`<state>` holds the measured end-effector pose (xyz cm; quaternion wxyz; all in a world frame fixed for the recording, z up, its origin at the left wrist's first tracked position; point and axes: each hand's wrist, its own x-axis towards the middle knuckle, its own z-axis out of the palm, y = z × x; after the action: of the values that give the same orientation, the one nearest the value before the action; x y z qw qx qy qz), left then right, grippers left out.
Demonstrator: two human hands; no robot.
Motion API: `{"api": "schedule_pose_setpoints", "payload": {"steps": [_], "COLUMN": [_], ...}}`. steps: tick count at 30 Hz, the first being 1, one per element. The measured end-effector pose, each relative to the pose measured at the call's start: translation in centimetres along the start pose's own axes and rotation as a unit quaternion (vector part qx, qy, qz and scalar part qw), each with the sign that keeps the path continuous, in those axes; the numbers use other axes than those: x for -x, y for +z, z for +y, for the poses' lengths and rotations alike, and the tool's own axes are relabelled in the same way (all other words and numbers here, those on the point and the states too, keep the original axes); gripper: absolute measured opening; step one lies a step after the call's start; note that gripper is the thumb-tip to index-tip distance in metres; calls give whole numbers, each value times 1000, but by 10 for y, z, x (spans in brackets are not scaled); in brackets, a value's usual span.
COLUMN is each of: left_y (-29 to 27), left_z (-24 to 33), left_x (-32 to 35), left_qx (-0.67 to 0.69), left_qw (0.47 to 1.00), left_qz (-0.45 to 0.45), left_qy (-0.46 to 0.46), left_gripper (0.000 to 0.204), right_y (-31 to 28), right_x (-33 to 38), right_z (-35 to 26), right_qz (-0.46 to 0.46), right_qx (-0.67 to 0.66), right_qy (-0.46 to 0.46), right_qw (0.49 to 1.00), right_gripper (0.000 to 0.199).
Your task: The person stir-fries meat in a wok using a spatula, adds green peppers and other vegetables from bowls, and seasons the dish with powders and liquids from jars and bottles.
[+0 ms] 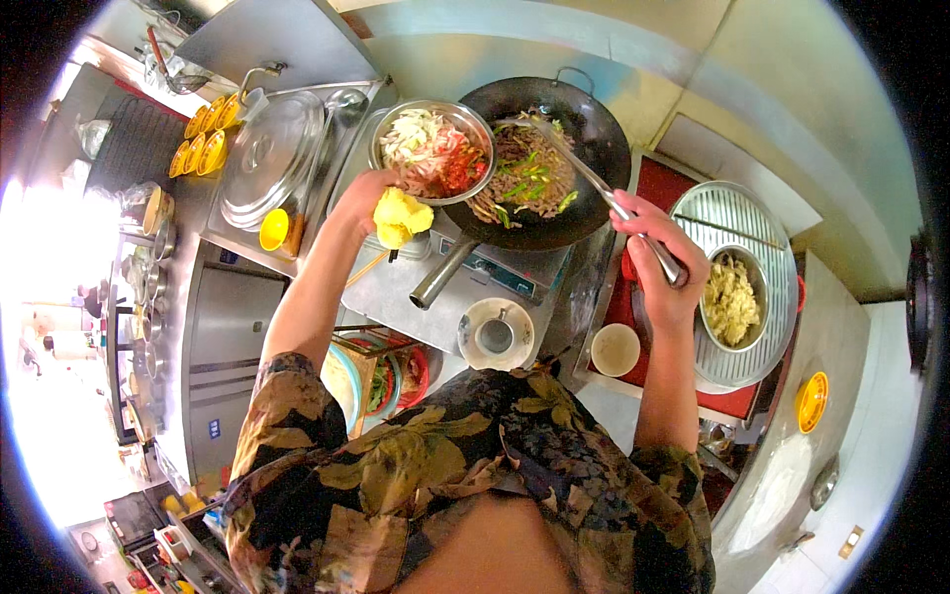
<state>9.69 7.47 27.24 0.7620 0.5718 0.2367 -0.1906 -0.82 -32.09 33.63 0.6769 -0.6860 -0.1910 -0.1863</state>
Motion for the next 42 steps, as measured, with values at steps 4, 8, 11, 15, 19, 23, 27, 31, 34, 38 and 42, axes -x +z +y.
{"api": "schedule_pose_setpoints", "payload": {"steps": [4, 8, 11, 15, 19, 23, 27, 31, 34, 38, 42], "left_y": [10, 34, 33, 43, 38, 38, 45, 44, 31, 16, 6], "left_z": [3, 10, 9, 17, 13, 14, 17, 22, 22, 15, 22], "left_x": [-16, -14, -22, -34, -49, -53, -53, -54, -68, -91, -95], "left_qx": [-58, -98, -130, -241, -234, -184, -223, -345, -469, -330, -338], "left_qw": [997, 995, 991, 969, 971, 982, 972, 929, 865, 933, 930], "left_qz": [-37, -12, 4, -2, 3, 6, 12, 4, -8, 67, 34], "left_qy": [-17, 17, 36, 45, 52, 44, 75, 134, 177, 128, 139], "left_gripper": [24, 21, 16, 8, 12, 25, 27, 28, 28, 28, 27], "right_y": [21, 20, 16, 27, 29, 26, 22, 17, 8, -2, 6], "right_x": [-22, -29, -30, -31, -35, -43, -49, -51, -51, -48, -47], "right_z": [2, -9, -14, -4, -4, -7, 2, 0, -5, -7, -6], "right_qz": [-44, -106, -165, -224, -273, -351, -383, -387, -390, -348, -316], "right_qx": [-44, 25, 39, 83, 119, 170, 192, 215, 236, 228, 207], "right_qy": [-17, -52, -65, -102, -127, -119, -155, -184, -180, -171, -186], "right_qw": [998, 993, 983, 966, 946, 913, 890, 877, 872, 893, 907], "right_gripper": [14, 16, 16, 17, 15, 12, 12, 15, 17, 21, 23]}}
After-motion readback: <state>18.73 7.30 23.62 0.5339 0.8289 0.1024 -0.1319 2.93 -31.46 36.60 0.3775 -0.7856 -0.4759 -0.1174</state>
